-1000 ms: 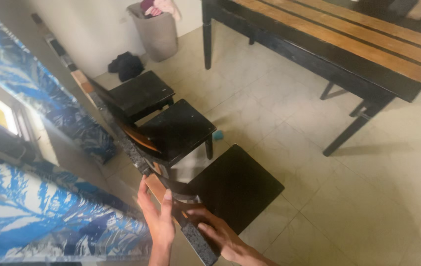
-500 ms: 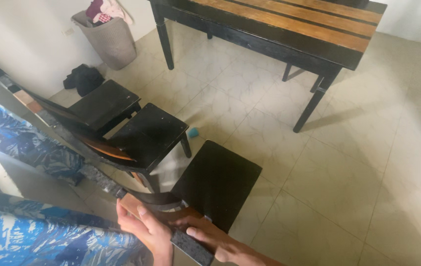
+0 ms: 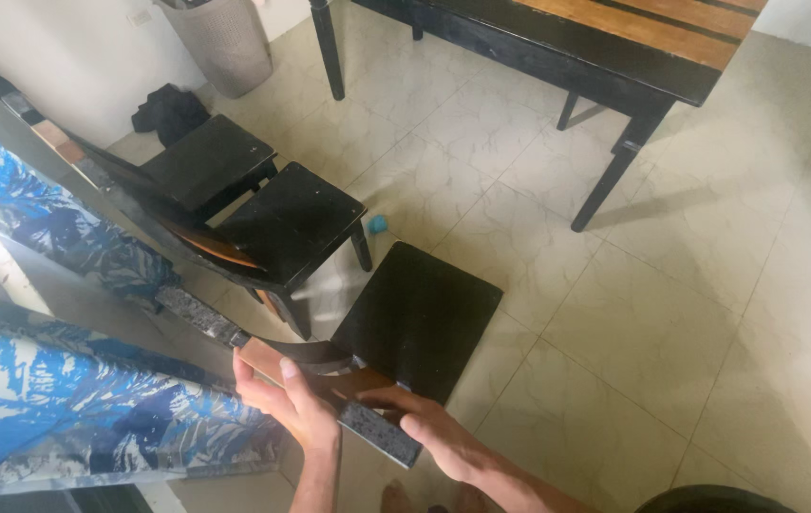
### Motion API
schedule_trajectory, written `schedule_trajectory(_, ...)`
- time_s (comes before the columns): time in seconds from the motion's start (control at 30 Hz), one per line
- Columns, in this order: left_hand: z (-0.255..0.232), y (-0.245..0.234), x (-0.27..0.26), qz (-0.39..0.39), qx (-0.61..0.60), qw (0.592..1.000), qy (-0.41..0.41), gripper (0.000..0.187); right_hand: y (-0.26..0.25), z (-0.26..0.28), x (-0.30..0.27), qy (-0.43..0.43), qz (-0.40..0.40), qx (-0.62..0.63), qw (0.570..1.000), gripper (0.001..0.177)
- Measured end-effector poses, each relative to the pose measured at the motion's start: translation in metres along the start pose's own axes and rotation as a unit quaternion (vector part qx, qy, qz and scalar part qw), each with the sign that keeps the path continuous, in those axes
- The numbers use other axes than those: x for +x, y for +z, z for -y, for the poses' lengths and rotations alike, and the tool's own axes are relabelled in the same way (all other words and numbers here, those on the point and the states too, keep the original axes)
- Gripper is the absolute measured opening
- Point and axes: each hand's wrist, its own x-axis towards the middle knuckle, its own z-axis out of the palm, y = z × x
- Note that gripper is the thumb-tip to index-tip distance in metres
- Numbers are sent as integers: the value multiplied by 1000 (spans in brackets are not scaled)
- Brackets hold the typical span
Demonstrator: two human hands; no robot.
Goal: The person moves several wooden chairs from near a window to positions tucked under a dining table. The person handles each chair by hand, lifting and placing them one at a time.
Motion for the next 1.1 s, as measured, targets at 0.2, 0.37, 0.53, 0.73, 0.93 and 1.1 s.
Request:
schedule_trajectory(0.2, 10, -7, 2, 24, 0, 998, 59, 69, 22, 18, -18, -149, -70, -153, 974, 90)
schedule_trajectory(0.37, 33, -22, 43, 39, -80, 996, 26, 60, 61, -15, -18, -181, -256, -127, 941, 50)
schedule_trajectory(0.53, 44, -26, 93, 24, -98, 995, -1, 61, 68, -36, -7, -237, -322, -105, 911, 36)
schedule_trajectory(0.73, 65, -29, 114, 96, -121, 988, 12, 68, 63, -58, 2, -322, -341, -121, 875, 33)
schedule_trajectory(0.93, 54, -23, 102, 114, -157, 981, 4, 81, 32, -66, 1, -354, -409, -153, 827, 36)
schedule_trajectory(1.1, 43, -22, 60, 126, -93, 987, 21, 93, -21, -54, -29, -290, -515, -170, 788, 50)
